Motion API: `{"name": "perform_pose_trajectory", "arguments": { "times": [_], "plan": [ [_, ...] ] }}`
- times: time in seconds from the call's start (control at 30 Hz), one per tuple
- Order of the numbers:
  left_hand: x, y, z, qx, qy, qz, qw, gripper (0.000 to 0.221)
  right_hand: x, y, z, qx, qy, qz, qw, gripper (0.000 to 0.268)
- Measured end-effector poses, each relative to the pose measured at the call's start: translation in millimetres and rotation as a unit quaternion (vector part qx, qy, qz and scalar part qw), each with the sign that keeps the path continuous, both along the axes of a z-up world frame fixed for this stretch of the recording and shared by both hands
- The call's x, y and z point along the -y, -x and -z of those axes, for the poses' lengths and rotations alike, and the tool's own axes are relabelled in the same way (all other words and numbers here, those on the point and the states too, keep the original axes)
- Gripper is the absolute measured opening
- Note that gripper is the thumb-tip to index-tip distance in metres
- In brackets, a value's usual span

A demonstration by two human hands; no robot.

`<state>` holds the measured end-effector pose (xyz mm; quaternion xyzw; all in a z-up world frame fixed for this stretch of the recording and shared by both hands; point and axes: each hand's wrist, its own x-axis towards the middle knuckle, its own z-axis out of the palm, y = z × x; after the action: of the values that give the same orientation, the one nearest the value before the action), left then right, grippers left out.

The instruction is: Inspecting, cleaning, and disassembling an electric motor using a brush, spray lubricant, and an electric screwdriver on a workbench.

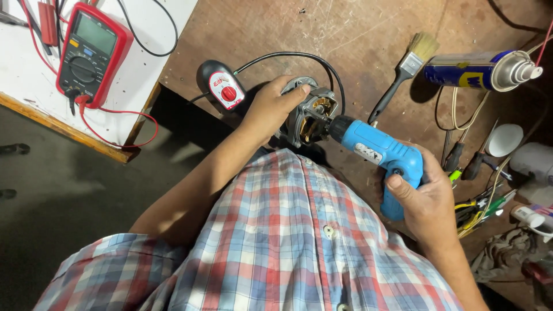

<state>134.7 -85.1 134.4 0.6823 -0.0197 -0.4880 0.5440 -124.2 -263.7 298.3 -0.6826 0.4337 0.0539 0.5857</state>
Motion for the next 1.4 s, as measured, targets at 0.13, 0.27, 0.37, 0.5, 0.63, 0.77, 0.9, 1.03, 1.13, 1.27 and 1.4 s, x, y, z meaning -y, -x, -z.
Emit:
{"name": "perform_pose_trajectory", "arguments": {
  "times": [0.13,0.27,0.37,0.5,0.63,0.77,0.9,1.03,1.13,1.27,1.4],
  "plan": [
    [1.4,-4.4,-5.7,0.021,-0.016,0.018,0.999,0.062,0.0,-4.3,-0.1,-0.006,0.01,-0.01,1.0,0.075],
    [0.8,-4.2,-9.1,0.014,-0.029,0.022,0.999,0.061,-1.1,-1.1,5.7,0.006,-0.014,0.004,1.0,0.074],
    [0.0,-5.8,-17.0,0.005,-0.032,0.032,0.999,0.066,-0.2,4.2,10.4,0.004,0.009,0.001,1.0,0.075],
    [-0.5,-6.4,-13.9,0.001,-0.041,0.031,0.999,0.075,-0.5,15.1,13.4,0.04,-0.017,0.084,0.996,0.085],
    [-2.6,-7.3,-13.1,-0.025,-0.041,0.016,0.999,0.064,12.2,38.9,20.6,0.102,-0.051,0.175,0.978,0.074],
    [-10.0,-12.8,15.0,0.075,-0.062,0.04,0.994,0.066,18.3,60.4,31.0,0.096,-0.048,0.208,0.972,0.072],
    [-6.3,-34.5,27.7,0.183,-0.049,0.047,0.981,0.054,13.4,79.1,47.9,0.103,-0.078,0.226,0.966,0.069],
    [12.3,-62.4,33.6,0.288,-0.123,0.082,0.946,0.041,3.3,88.6,56.7,0.114,-0.099,0.239,0.959,0.069],
    [28.6,-92.0,49.2,0.396,-0.164,0.139,0.893,0.035,-1.3,90.7,66.1,0.122,-0.092,0.243,0.958,0.071],
    [50.2,-108.6,70.6,0.464,-0.195,0.196,0.842,0.043,-4.5,96.2,64.2,0.101,-0.073,0.237,0.963,0.075],
    [78.4,-131.0,113.9,0.48,-0.18,0.179,0.84,0.05,-6.6,102.8,66.9,0.108,-0.076,0.249,0.96,0.075]
  ]
}}
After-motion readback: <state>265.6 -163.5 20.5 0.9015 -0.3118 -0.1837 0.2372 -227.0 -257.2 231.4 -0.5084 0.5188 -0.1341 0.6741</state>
